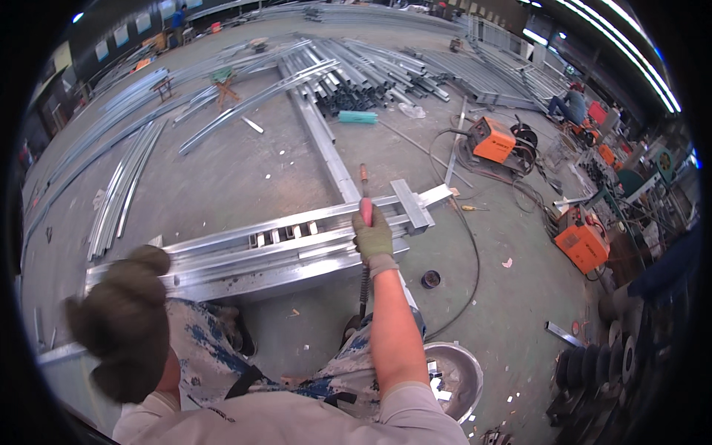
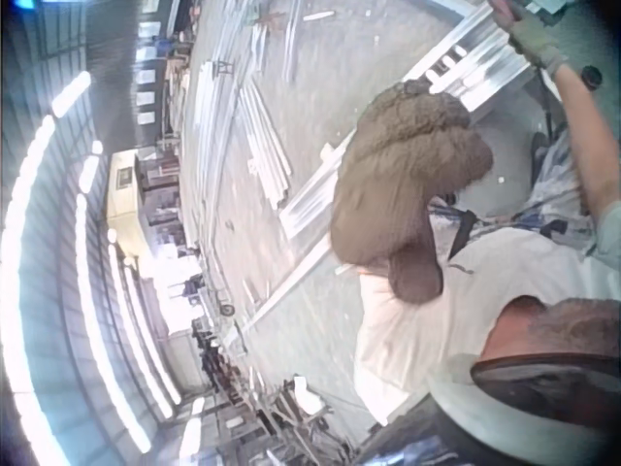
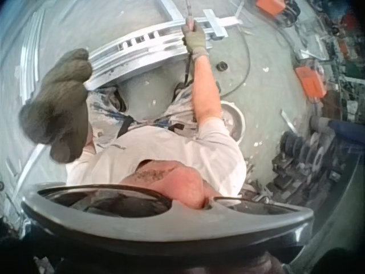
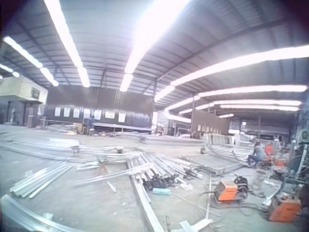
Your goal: The person sits on the floor and welds small metal brackets onto a curved metal frame using a welding torch. They repeatedly pick up brackets, position them, and weld them in place.
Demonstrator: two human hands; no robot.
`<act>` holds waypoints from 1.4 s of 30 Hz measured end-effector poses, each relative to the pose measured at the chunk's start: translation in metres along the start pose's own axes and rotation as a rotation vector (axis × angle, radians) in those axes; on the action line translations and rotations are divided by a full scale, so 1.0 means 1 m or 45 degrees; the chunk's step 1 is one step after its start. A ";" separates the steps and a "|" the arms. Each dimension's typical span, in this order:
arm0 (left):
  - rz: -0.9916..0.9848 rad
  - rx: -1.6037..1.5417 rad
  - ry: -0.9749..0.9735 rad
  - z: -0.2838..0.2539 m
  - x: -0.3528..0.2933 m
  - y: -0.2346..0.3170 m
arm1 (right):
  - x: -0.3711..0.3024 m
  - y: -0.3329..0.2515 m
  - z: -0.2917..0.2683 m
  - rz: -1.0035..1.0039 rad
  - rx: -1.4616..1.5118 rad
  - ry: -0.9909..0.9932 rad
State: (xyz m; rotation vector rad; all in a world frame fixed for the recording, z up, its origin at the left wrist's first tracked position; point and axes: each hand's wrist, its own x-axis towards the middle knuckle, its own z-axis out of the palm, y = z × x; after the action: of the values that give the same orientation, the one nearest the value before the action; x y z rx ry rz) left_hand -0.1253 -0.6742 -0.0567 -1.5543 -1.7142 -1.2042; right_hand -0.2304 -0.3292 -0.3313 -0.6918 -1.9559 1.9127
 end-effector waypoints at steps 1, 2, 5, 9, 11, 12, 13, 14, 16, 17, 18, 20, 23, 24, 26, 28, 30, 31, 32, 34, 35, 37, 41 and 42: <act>0.138 0.050 -0.079 0.010 0.009 -0.010 | 0.002 0.012 -0.024 0.026 -0.055 0.077; 0.227 0.257 -0.255 -0.001 0.035 0.014 | 0.002 -0.002 0.010 -0.016 0.023 -0.058; 0.381 0.412 -0.620 0.021 0.048 -0.002 | 0.008 0.000 0.004 -0.025 -0.058 -0.061; 0.419 0.450 -0.792 0.016 0.047 -0.001 | -0.001 -0.005 0.008 -0.057 0.021 -0.056; 0.431 0.442 -0.824 0.010 0.048 0.001 | 0.004 -0.002 0.003 -0.025 -0.039 -0.087; 0.429 0.441 -0.855 0.009 0.047 0.001 | 0.001 -0.001 0.005 -0.011 -0.007 -0.090; 0.437 0.411 -0.854 0.013 0.046 -0.005 | 0.000 -0.002 -0.006 -0.001 -0.002 -0.054; 0.433 0.377 -0.843 0.014 0.045 -0.012 | -0.002 -0.002 -0.012 0.022 -0.043 -0.053; 0.418 0.418 -0.868 0.001 0.045 -0.004 | -0.007 -0.006 0.007 -0.023 -0.026 -0.122; 0.414 0.395 -0.829 0.001 0.041 -0.009 | -0.004 -0.002 -0.001 -0.025 -0.052 -0.119; 0.431 0.373 -0.787 -0.001 0.037 -0.016 | 0.000 0.001 -0.010 0.000 -0.042 -0.135; 0.452 0.384 -0.741 -0.013 0.038 -0.014 | -0.002 -0.009 -0.001 -0.002 -0.003 -0.178; 0.425 0.382 -0.556 -0.039 0.034 -0.008 | -0.009 -0.017 0.016 -0.026 0.077 -0.274; 0.411 0.378 -0.475 -0.050 0.033 -0.004 | -0.009 -0.018 0.026 -0.034 0.100 -0.312; 0.347 0.180 -0.121 -0.050 -0.004 -0.047 | -0.007 -0.014 -0.007 -0.026 -0.007 -0.215; 0.185 0.058 0.152 -0.048 -0.019 -0.066 | -0.004 -0.017 -0.017 -0.054 -0.047 -0.185; -0.084 -0.040 0.349 -0.046 -0.028 -0.082 | -0.006 -0.029 -0.007 -0.095 -0.038 -0.157; -0.253 -0.110 0.428 -0.039 -0.035 -0.096 | -0.008 -0.037 -0.001 -0.135 0.035 -0.119; -0.530 -0.205 0.531 -0.025 -0.043 -0.115 | -0.007 -0.046 -0.006 -0.166 0.008 -0.091; -0.957 -0.263 0.611 -0.015 -0.061 -0.155 | -0.003 -0.070 -0.002 -0.255 0.003 -0.081; -1.089 -0.222 0.581 -0.014 -0.085 -0.186 | -0.008 -0.089 0.003 -0.331 0.015 -0.083; -1.347 -0.039 0.541 -0.004 -0.126 -0.228 | -0.004 -0.117 0.006 -0.399 -0.004 -0.118; -1.683 0.295 0.176 0.019 -0.205 -0.277 | 0.003 -0.165 0.007 -0.377 -0.269 -0.386; -1.741 0.393 0.095 0.024 -0.226 -0.286 | 0.000 -0.177 0.010 -0.325 -0.314 -0.494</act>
State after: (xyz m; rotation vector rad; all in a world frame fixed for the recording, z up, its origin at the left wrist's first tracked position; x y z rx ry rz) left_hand -0.3507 -0.7483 -0.3338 0.0387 -2.7841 -1.3466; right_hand -0.2572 -0.3355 -0.1560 -0.1151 -2.4069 1.7643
